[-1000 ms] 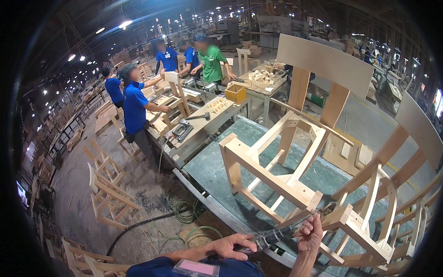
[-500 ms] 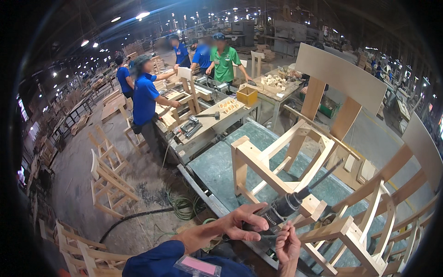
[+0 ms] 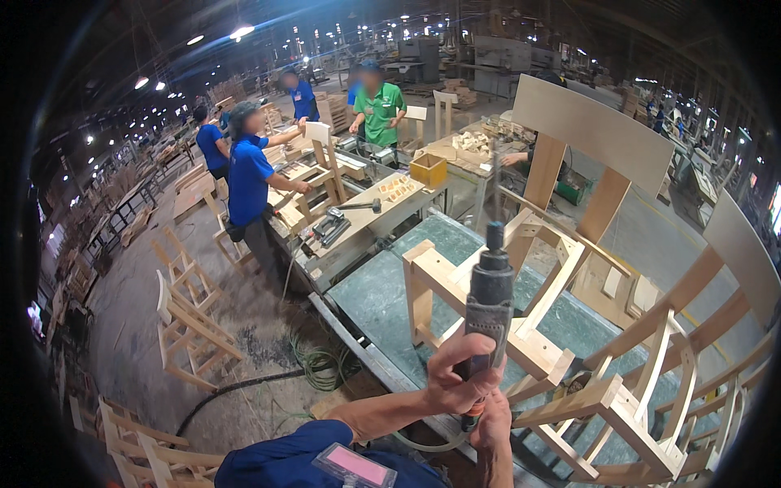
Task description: The person assembles wooden chair frames in a factory setting. They use a pneumatic drill to drive screws into pre-drilled holes, joining various wooden components together. The person handles multiple chair frames, positioning them on a workbench and moving them to a stacking area after assembly.
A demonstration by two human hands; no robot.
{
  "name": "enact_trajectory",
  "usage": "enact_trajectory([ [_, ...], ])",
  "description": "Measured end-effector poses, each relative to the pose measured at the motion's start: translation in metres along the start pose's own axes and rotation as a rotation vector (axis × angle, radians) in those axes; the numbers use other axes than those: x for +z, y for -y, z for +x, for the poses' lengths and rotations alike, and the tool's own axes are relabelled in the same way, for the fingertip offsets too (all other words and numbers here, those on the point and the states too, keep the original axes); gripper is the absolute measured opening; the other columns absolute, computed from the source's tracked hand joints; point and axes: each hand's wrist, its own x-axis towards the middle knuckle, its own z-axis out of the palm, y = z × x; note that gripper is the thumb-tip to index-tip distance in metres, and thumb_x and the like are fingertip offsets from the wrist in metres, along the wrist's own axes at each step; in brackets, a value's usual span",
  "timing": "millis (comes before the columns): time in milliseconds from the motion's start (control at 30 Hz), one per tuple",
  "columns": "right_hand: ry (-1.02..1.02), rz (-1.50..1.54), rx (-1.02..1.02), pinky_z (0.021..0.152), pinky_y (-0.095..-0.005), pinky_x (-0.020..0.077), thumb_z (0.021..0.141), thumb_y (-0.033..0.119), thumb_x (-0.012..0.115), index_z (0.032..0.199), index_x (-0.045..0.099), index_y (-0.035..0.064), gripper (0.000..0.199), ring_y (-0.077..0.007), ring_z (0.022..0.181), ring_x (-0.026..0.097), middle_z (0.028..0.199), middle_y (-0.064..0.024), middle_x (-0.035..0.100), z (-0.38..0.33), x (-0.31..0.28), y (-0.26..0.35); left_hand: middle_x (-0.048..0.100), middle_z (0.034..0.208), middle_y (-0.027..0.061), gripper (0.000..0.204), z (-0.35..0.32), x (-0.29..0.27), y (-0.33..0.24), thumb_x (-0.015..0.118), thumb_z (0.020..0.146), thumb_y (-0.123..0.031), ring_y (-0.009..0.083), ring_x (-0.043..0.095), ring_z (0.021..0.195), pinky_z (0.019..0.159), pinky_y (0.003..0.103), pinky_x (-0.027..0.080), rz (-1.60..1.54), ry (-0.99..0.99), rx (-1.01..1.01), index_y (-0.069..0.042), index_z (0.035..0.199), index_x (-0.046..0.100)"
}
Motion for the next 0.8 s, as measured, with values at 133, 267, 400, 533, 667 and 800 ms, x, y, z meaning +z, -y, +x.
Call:
enact_trajectory([
  [133, 0.003, 0.058, -0.025, 0.032, -0.0254, 0.0421, 0.102, 0.028, 0.052, 0.108, 0.059, 0.0016, 0.028, -0.0111, 0.04, 0.051, 0.074, -0.0076, 0.064, -0.013, -0.005, 0.005, 0.056, 0.108, 0.0157, 0.045, 0.0, 0.003, 0.01, 0.063, 0.091, -0.001, 0.0153, 0.056, 0.082, 0.069, 0.029, 0.047, -0.088, -0.081, -0.057, -0.006, 0.133, 0.048],
  [267, -0.068, -0.204, -0.329, 0.039, -0.0241, 0.0415, 0.104, 0.028, 0.048, 0.106, 0.059, -0.0009, 0.031, -0.0099, 0.046, 0.052, 0.075, -0.0062, 0.064, -0.023, 0.011, 0.019, 0.053, 0.115, 0.0201, 0.064, 0.002, -0.005, 0.011, 0.058, 0.099, -0.021, 0.0184, 0.058, 0.081, 0.067, 0.032, 0.052, -0.151, -0.02, -0.134, -0.011, 0.151, 0.023],
  [400, -0.13, -0.329, -0.616, 0.06, -0.0229, 0.0448, 0.104, 0.023, 0.051, 0.1, 0.062, -0.0042, 0.03, -0.0067, 0.063, 0.055, 0.077, -0.0031, 0.062, -0.03, 0.01, 0.033, 0.043, 0.138, 0.0256, 0.096, 0.029, -0.038, 0.004, 0.075, 0.084, -0.039, 0.0366, 0.047, 0.122, 0.095, 0.049, 0.044, 0.194, 0.384, 0.132, -0.012, 0.155, 0.017],
  [533, -0.082, -0.301, -0.616, 0.047, -0.0217, 0.0442, 0.103, 0.021, 0.052, 0.099, 0.061, -0.0034, 0.027, -0.0087, 0.055, 0.056, 0.074, -0.0061, 0.063, -0.045, 0.002, 0.047, 0.049, 0.127, 0.0205, 0.088, 0.052, -0.054, -0.005, 0.086, 0.068, -0.035, 0.0314, 0.056, 0.101, 0.075, 0.04, 0.051, 0.7, 0.515, 0.313, -0.023, 0.145, 0.045],
  [667, -0.105, -0.231, -0.507, 0.035, -0.0218, 0.0397, 0.103, 0.023, 0.051, 0.1, 0.06, -0.0029, 0.027, -0.0101, 0.042, 0.051, 0.068, -0.0088, 0.061, -0.05, 0.005, 0.059, 0.046, 0.096, 0.0045, 0.057, 0.06, -0.037, -0.004, 0.083, 0.07, -0.027, 0.0235, 0.055, 0.091, 0.083, 0.04, 0.043, 1.146, 0.183, 0.544, -0.031, 0.125, 0.066],
  [800, -0.099, -0.149, -0.402, 0.031, -0.0218, 0.0355, 0.103, 0.025, 0.051, 0.107, 0.058, -0.0022, 0.029, -0.0099, 0.036, 0.046, 0.064, -0.0107, 0.059, -0.056, 0.004, 0.06, 0.048, 0.116, 0.0083, 0.048, 0.065, -0.033, 0.028, 0.087, 0.065, -0.027, 0.0284, 0.056, 0.104, 0.1, 0.049, 0.034, 1.092, 0.364, 0.777, -0.043, 0.106, 0.069],
])
